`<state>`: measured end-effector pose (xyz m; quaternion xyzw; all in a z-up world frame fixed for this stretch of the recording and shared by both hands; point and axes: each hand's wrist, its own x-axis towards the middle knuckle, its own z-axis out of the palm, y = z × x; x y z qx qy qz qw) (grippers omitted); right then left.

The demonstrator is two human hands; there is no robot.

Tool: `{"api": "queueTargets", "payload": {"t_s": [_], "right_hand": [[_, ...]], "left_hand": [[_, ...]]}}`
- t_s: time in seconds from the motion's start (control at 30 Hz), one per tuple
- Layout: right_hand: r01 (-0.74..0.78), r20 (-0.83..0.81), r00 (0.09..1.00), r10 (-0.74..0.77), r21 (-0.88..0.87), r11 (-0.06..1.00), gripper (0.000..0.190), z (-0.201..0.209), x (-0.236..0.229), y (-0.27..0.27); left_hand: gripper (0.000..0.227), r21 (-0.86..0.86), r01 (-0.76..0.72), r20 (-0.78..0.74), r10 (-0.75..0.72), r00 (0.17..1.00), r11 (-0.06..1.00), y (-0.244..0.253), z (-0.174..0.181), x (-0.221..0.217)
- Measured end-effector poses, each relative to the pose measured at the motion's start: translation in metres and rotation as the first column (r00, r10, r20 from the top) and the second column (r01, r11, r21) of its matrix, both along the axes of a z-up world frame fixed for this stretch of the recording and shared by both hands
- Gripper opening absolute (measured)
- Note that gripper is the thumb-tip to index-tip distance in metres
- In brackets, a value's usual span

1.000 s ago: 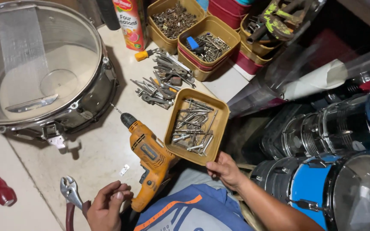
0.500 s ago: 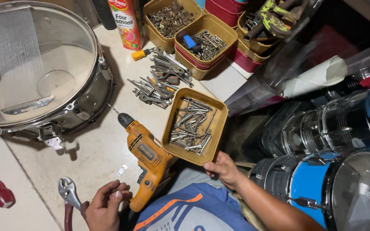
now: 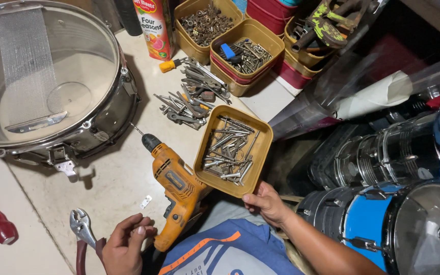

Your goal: The person sorts through a container of screws and bolts, picking them up and placing them back into the container. They also move a small plastic container and a yellow drill on the workbench.

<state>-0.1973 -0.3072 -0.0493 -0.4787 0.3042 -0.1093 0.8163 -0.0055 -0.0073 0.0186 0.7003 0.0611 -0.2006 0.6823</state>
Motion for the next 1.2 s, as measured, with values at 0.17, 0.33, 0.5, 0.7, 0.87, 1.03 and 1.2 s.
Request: {"api": "queueTargets", "payload": {"t_s": [0.17, 0.33, 0.5, 0.7, 0.87, 1.03, 1.2], "right_hand": [[0.007, 0.017, 1.000, -0.007, -0.014, 1.000, 0.041, -0.005, -0.001, 0.002], [0.017, 0.008, 1.000, -0.016, -0.013, 1.000, 0.042, -0.003, -0.001, 0.002], [0.020, -0.005, 1.000, -0.020, -0.025, 1.000, 0.044, -0.009, -0.003, 0.002], [-0.022, -0.012, 1.000, 0.022, -0.036, 0.999, 0.046, 0.004, 0.000, 0.003], [-0.016, -0.025, 1.000, 0.015, -0.039, 0.999, 0.045, -0.001, -0.002, 0.002], [-0.014, -0.003, 1.000, 0.014, -0.046, 0.999, 0.041, 0.002, 0.000, 0.003], [0.001, -0.066, 0.998, -0.001, -0.007, 1.000, 0.044, 0.000, -0.002, 0.003]], "left_hand": [[0.029, -0.032, 0.007, 0.004, -0.007, 1.000, 0.999, 0.002, -0.006, 0.000], [0.029, -0.034, 0.020, 0.012, -0.019, 1.000, 0.999, 0.004, -0.011, 0.001], [0.030, -0.048, 0.036, 0.047, -0.034, 0.998, 0.998, 0.008, -0.021, 0.003], [0.029, -0.015, 0.008, 0.002, -0.008, 1.000, 1.000, 0.003, -0.004, 0.000], [0.030, -0.050, 0.022, 0.026, -0.021, 0.999, 0.999, 0.006, -0.014, 0.001], [0.031, -0.065, 0.020, 0.020, -0.019, 1.000, 0.998, 0.007, -0.015, 0.001], [0.030, -0.052, 0.017, 0.011, -0.016, 1.000, 0.999, 0.005, -0.009, 0.000]]}}
